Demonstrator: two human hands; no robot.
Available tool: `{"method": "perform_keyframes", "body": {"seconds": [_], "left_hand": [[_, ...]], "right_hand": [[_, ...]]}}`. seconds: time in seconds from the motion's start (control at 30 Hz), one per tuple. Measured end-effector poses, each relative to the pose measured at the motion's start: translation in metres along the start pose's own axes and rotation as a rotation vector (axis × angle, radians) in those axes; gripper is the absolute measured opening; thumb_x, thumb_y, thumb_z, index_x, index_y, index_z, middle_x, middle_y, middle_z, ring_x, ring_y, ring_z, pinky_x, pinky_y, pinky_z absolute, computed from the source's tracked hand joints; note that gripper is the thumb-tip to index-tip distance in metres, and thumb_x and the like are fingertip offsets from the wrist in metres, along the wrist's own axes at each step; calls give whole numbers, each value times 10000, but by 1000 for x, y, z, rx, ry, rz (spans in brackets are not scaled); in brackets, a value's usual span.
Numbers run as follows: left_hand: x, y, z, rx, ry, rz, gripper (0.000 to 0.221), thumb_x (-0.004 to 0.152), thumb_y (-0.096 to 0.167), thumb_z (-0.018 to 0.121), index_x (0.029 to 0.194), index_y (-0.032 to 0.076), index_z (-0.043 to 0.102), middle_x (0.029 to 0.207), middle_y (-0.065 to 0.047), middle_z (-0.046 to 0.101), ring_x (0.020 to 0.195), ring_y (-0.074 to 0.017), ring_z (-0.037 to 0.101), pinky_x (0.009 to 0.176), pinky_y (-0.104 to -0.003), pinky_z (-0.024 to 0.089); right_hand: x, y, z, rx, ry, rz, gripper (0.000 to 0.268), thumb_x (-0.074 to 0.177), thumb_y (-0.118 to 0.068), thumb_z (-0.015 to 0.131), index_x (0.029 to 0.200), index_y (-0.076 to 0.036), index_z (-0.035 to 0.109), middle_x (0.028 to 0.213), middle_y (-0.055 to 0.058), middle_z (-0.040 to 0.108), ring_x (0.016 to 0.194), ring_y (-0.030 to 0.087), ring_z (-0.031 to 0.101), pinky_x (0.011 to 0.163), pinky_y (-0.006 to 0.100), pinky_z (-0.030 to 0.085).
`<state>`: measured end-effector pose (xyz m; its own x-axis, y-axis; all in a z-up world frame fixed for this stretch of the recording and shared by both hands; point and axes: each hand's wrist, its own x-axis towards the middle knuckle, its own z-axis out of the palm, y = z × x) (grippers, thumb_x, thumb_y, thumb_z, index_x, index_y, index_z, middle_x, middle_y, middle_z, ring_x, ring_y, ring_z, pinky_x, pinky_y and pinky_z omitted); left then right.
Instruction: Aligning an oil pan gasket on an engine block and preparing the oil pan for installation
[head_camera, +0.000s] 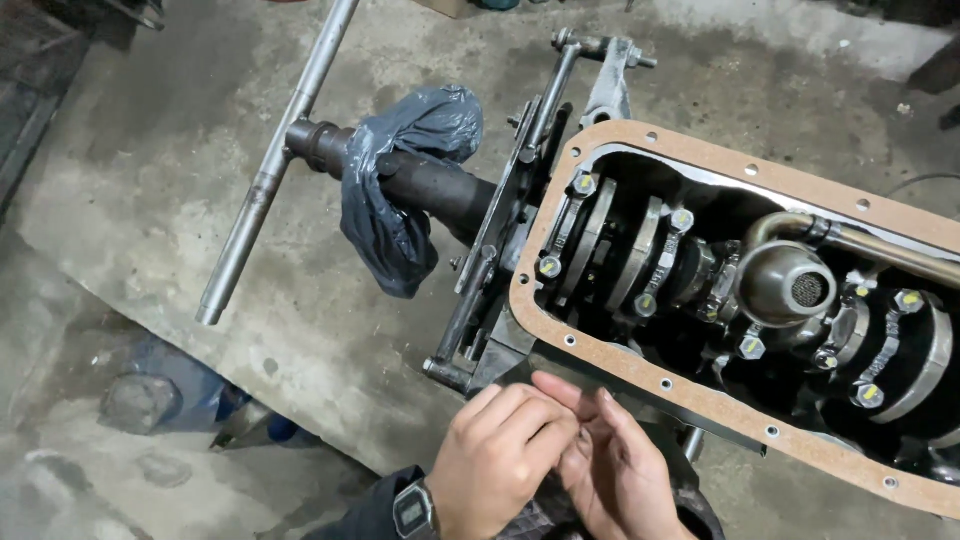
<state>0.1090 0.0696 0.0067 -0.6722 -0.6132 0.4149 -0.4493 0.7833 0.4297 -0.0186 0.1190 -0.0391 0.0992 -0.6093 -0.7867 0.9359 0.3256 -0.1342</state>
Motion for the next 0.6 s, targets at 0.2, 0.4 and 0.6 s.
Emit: {"method": "perform_keyframes", "body": {"seconds": [0.2,0.4,0.6], "left_hand": [[9,-5,-13,-84,22,-51,110,959,67,637,858,48,676,933,-68,723,774,-223,644,642,-336,467],[37,-63,-20,-103,85,-218,68,954,56,616,963,26,677,900,-85,715,766,-219,628,687,-327,500],[53,-85,-13,-61,-47,-266,128,964,105,590,1026,76,698,908,-53,695,778,-264,621,684,-395,481]], "right_hand": [[23,11,-33,-77,-147,-39,528,996,-294,466,1244,143,631,987,238,663,808,248,638,715,329,523],[23,7,-10,-204,19,-158,327,967,-193,603,994,121,693,684,70,420,588,168,361,545,294,293],[17,-9,23,-223,162,-149,494,999,-335,551,982,150,638,645,-16,177,542,113,174,495,279,137]]}}
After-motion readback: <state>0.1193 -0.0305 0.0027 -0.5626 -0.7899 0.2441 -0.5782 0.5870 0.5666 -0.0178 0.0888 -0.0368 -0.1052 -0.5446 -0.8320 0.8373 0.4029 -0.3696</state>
